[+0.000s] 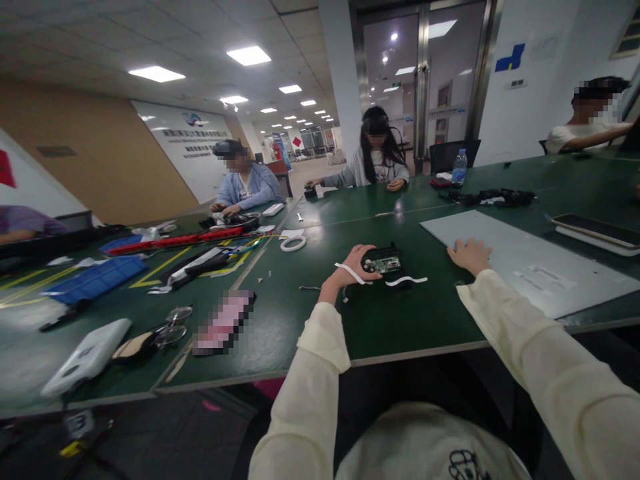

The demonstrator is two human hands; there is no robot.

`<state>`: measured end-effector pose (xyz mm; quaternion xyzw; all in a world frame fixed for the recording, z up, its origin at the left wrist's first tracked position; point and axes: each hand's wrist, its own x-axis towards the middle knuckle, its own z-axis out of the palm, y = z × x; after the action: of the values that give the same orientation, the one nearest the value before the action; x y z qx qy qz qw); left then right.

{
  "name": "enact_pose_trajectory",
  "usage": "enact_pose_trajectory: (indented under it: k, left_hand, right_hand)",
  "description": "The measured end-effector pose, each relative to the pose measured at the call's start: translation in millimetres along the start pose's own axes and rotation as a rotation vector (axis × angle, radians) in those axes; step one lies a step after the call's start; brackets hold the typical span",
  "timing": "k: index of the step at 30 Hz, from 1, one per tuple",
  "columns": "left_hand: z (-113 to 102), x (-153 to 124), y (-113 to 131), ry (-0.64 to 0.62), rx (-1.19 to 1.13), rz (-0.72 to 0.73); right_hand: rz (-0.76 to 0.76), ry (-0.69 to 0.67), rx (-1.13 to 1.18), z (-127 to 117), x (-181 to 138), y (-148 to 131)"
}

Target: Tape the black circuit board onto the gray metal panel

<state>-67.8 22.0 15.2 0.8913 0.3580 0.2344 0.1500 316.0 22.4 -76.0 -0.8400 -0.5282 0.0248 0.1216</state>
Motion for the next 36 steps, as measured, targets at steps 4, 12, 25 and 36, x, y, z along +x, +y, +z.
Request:
enact_pose_trajectory:
  k: [4,12,25,36]
  left_hand:
    - [-12.8,-4.0,0.0,0.133,-0.006,0.019]
    - [-25.0,0.2,-14.4,0.376,-0.047,0.096]
    - [-27.9,-0.4,-20.4,0.432,-0.208,-0.006]
    - [-27.3,-4.6,-8.8,0.426,-0.116,-0.007]
  right_hand:
    - [-0.01,-0.006,0.004,0.0,-4.1,-6.2]
    - [-0.044,0.019,-0.006,1.8,-8.4,-11.4]
    - [-0.163,-0.074,-0.007,-5.6,-19.7,-35.2]
    - [-0.577,-0.166,-0.034,-20.0,-91.4,-98.4]
